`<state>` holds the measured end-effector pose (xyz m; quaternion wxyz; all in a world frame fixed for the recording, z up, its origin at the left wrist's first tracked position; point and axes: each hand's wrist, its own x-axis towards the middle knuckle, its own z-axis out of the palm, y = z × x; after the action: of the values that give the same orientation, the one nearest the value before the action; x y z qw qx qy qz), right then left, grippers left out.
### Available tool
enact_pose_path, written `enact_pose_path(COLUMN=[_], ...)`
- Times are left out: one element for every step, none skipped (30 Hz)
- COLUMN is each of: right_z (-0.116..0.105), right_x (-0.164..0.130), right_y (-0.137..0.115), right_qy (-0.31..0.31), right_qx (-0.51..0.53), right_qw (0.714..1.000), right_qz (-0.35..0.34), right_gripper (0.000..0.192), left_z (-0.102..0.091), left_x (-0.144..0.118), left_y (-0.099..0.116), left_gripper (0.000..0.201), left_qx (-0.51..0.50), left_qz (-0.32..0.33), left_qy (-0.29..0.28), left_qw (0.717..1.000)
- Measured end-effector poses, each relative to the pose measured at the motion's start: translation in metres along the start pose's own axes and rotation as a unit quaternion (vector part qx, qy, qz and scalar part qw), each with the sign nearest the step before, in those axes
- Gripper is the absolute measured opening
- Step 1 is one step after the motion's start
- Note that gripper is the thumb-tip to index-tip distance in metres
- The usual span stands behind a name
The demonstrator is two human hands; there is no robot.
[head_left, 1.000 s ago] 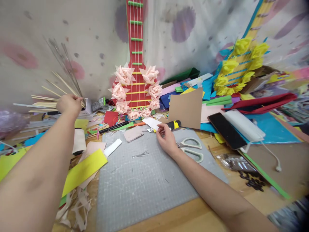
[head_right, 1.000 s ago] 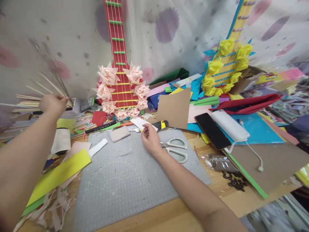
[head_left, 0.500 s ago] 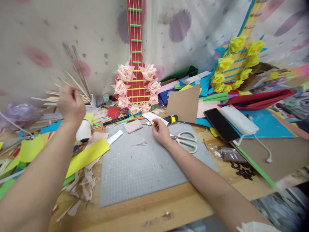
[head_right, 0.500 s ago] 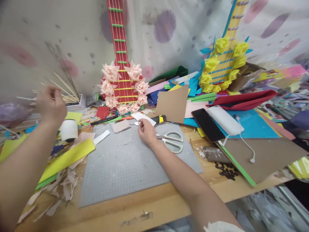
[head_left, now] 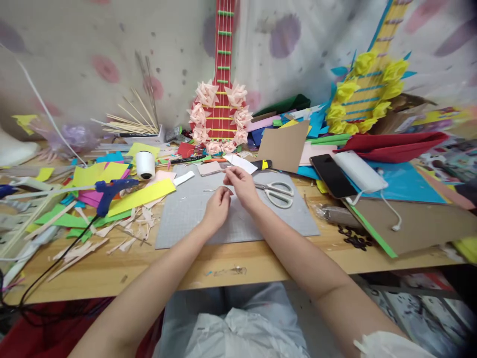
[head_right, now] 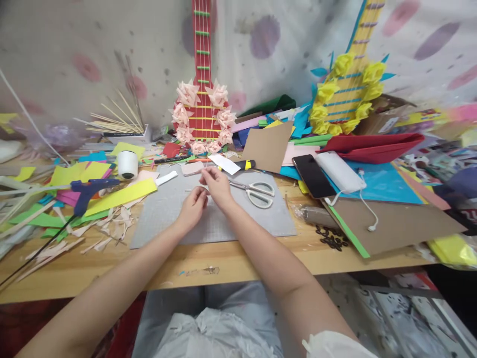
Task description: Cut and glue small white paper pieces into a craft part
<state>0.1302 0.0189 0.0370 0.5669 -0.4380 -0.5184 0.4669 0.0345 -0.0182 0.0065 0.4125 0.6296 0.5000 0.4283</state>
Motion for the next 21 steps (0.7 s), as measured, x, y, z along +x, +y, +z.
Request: enact_pose_path(right_z=[-0.006,-0.015,-0.024,-0.035,-0.045,-0.054,-0.061,-0.065,-0.067,-0.067,-0.066,-0.063,-0.059,-0.054,-0.050,-0.046,-0.042,-0.039,-0.035,-0.031,-0.027], right_x=[0.004,0.009,0.013,0.016,0.017,0.016,0.013,0.009,0.004,-0.002,-0.008,-0.013,-0.016,-0.019,-0.020,-0.021,-0.021,-0.021,-0.021,-0.021,-0.023], right_y=[-0.002,-0.005,-0.009,-0.012,-0.014,-0.015,-0.014,-0.011,-0.006,0.000,0.006,0.011,0.015,0.018,0.019,0.018,0.016,0.014,0.012,0.010,0.009], right_qy=[0.024,0.040,0.053,0.052,0.034,-0.013,-0.071,-0.123,-0.160,-0.182,-0.192,-0.193,-0.190,-0.181,-0.165,-0.146,-0.127,-0.112,-0.103,-0.100,-0.104], right_qx=[-0.015,-0.036,-0.069,-0.112,-0.169,-0.238,-0.309,-0.372,-0.422,-0.457,-0.479,-0.491,-0.497,-0.498,-0.496,-0.487,-0.471,-0.449,-0.420,-0.385,-0.347], right_qw=[1.000,0.998,0.995,0.989,0.979,0.964,0.940,0.913,0.886,0.865,0.850,0.842,0.838,0.838,0.842,0.851,0.863,0.878,0.895,0.912,0.927], right_qz=[-0.011,-0.029,-0.054,-0.083,-0.107,-0.120,-0.123,-0.117,-0.108,-0.101,-0.104,-0.115,-0.125,-0.131,-0.135,-0.133,-0.127,-0.120,-0.112,-0.103,-0.094], right_gripper=[0.026,0.027,0.029,0.030,0.030,0.027,0.023,0.021,0.021,0.021,0.021,0.022,0.022,0.021,0.021,0.021,0.022,0.022,0.021,0.021,0.020], left_z=[0.004,0.005,0.002,-0.005,-0.014,-0.026,-0.039,-0.053,-0.066,-0.076,-0.084,-0.089,-0.090,-0.087,-0.082,-0.074,-0.066,-0.057,-0.048,-0.040,-0.034], left_x=[-0.002,-0.003,-0.004,-0.003,-0.001,0.002,0.004,0.007,0.008,0.009,0.009,0.007,0.004,0.001,-0.003,-0.007,-0.011,-0.014,-0.017,-0.017,-0.017], left_y=[-0.001,-0.003,-0.006,-0.010,-0.014,-0.019,-0.024,-0.029,-0.034,-0.038,-0.040,-0.040,-0.039,-0.036,-0.032,-0.027,-0.023,-0.019,-0.016,-0.014,-0.013], left_gripper=[0.016,0.016,0.015,0.013,0.012,0.014,0.015,0.015,0.015,0.016,0.016,0.016,0.017,0.020,0.025,0.030,0.034,0.036,0.038,0.039,0.040], left_qx=[0.011,0.024,0.037,0.048,0.053,0.052,0.049,0.050,0.060,0.080,0.113,0.144,0.169,0.193,0.219,0.235,0.241,0.237,0.221,0.189,0.142], left_qz=[0.005,0.012,0.021,0.035,0.046,0.053,0.055,0.055,0.053,0.059,0.066,0.074,0.084,0.102,0.126,0.149,0.168,0.188,0.202,0.209,0.202], left_qy=[-0.024,-0.040,-0.039,-0.018,0.032,0.087,0.143,0.207,0.267,0.315,0.346,0.361,0.365,0.361,0.352,0.344,0.335,0.321,0.297,0.273,0.257], left_qw=[1.000,0.999,0.998,0.998,0.997,0.993,0.987,0.975,0.960,0.944,0.929,0.918,0.912,0.907,0.901,0.897,0.895,0.897,0.907,0.920,0.934])
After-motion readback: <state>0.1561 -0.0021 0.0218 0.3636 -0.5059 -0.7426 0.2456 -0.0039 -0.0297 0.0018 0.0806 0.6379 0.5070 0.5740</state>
